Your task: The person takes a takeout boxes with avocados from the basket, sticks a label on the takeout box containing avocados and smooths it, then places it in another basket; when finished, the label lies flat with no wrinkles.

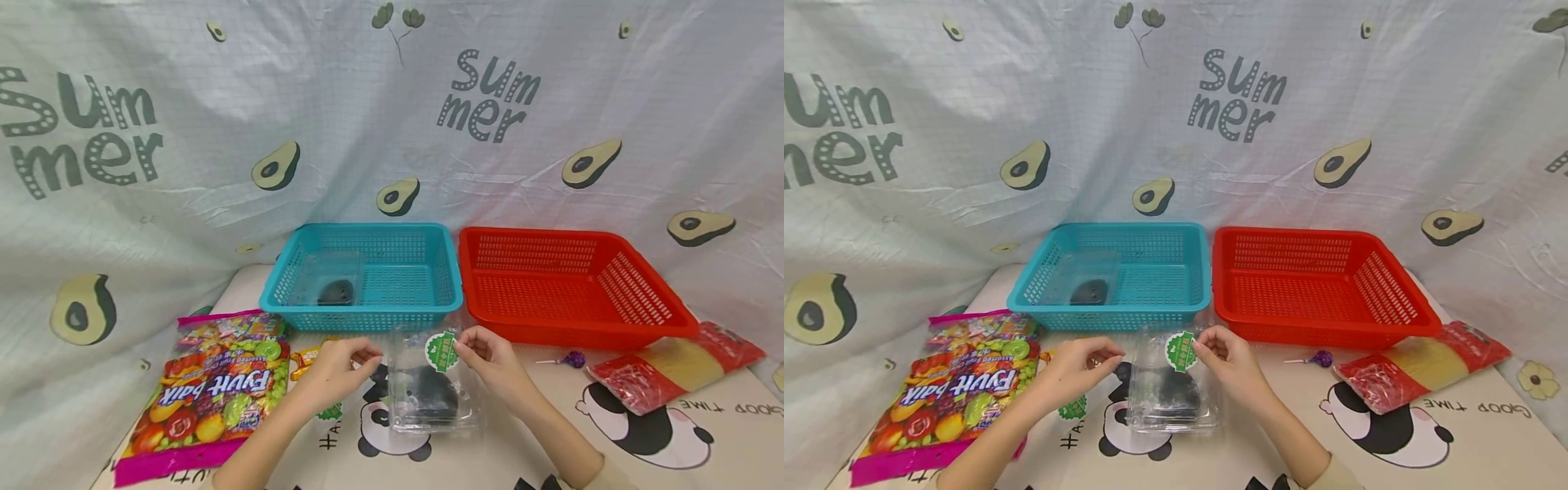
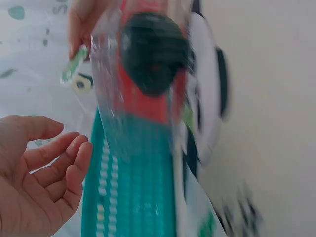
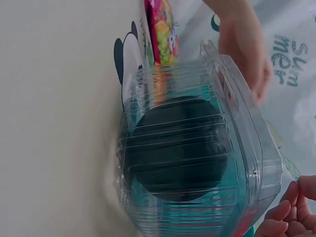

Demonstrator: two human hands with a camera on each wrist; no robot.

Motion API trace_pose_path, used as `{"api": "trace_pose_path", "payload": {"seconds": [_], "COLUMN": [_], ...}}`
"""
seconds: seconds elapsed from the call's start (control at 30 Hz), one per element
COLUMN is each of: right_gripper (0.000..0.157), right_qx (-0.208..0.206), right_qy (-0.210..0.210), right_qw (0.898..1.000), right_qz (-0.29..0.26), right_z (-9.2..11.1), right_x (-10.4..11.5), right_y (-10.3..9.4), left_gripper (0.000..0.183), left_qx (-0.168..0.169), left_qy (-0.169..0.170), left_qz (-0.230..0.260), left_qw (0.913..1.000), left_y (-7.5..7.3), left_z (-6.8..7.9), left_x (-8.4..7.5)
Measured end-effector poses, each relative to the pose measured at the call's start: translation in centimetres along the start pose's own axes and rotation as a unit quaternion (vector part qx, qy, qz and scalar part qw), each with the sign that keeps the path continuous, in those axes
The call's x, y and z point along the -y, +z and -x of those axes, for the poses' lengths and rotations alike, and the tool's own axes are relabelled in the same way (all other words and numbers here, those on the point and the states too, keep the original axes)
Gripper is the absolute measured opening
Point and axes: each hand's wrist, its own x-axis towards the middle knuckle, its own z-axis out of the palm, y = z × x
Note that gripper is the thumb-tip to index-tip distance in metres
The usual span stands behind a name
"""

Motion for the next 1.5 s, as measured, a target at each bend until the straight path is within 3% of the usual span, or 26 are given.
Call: {"api": "trace_pose_path", "payload": {"seconds": [0.13, 0.3, 0.5, 0.67, 0.8, 0.87, 0.97, 1.07, 1.17, 1.33, 1.5], "right_gripper": [0.020, 0.022, 0.019, 0.013, 0.011, 0.012, 0.012, 0.014, 0.017, 0.019, 0.018], "right_qx": [0.004, 0.022, 0.019, -0.004, -0.026, -0.034, -0.049, -0.065, -0.079, -0.089, -0.095], "right_qy": [0.016, 0.009, 0.007, -0.016, -0.021, -0.020, -0.023, -0.023, -0.027, -0.062, -0.114], "right_qw": [1.000, 1.000, 1.000, 0.995, 0.988, 0.986, 0.983, 0.976, 0.967, 0.956, 0.944], "right_qz": [-0.008, -0.010, 0.015, 0.101, 0.150, 0.160, 0.177, 0.206, 0.240, 0.273, 0.295], "right_z": [0.0, -0.1, -0.5, -1.3, -1.6, -1.6, -1.7, -1.6, -1.6, -1.6, -1.6], "right_x": [0.3, -0.2, -0.6, -1.1, -1.3, -1.2, -1.2, -1.3, -1.6, -1.8, -2.2], "right_y": [0.4, 0.7, 0.8, 1.2, 1.6, 1.7, 1.9, 2.0, 2.1, 2.2, 2.0], "left_gripper": [0.018, 0.013, 0.008, 0.009, 0.010, 0.010, 0.010, 0.010, 0.009, 0.012, 0.021], "left_qx": [0.011, -0.006, -0.037, -0.039, -0.059, -0.085, -0.130, -0.155, -0.164, -0.153, -0.142], "left_qy": [0.029, 0.019, 0.015, 0.000, 0.006, 0.025, 0.061, 0.083, 0.090, 0.100, 0.161], "left_qz": [0.026, 0.046, 0.044, 0.029, -0.035, -0.087, -0.168, -0.209, -0.223, -0.230, -0.234], "left_qw": [0.9992, 0.9987, 0.9982, 0.9988, 0.9976, 0.9922, 0.9752, 0.9619, 0.9566, 0.9560, 0.9483], "left_y": [1.4, 2.8, 3.2, 3.5, 4.0, 4.4, 5.0, 5.5, 5.7, 5.8, 5.8], "left_z": [-1.4, -2.2, -2.5, -2.7, -2.9, -2.9, -2.8, -2.8, -2.9, -3.1, -3.0], "left_x": [-2.2, -3.6, -3.6, -3.3, -3.0, -2.9, -2.8, -2.9, -3.0, -3.1, -2.3]}}
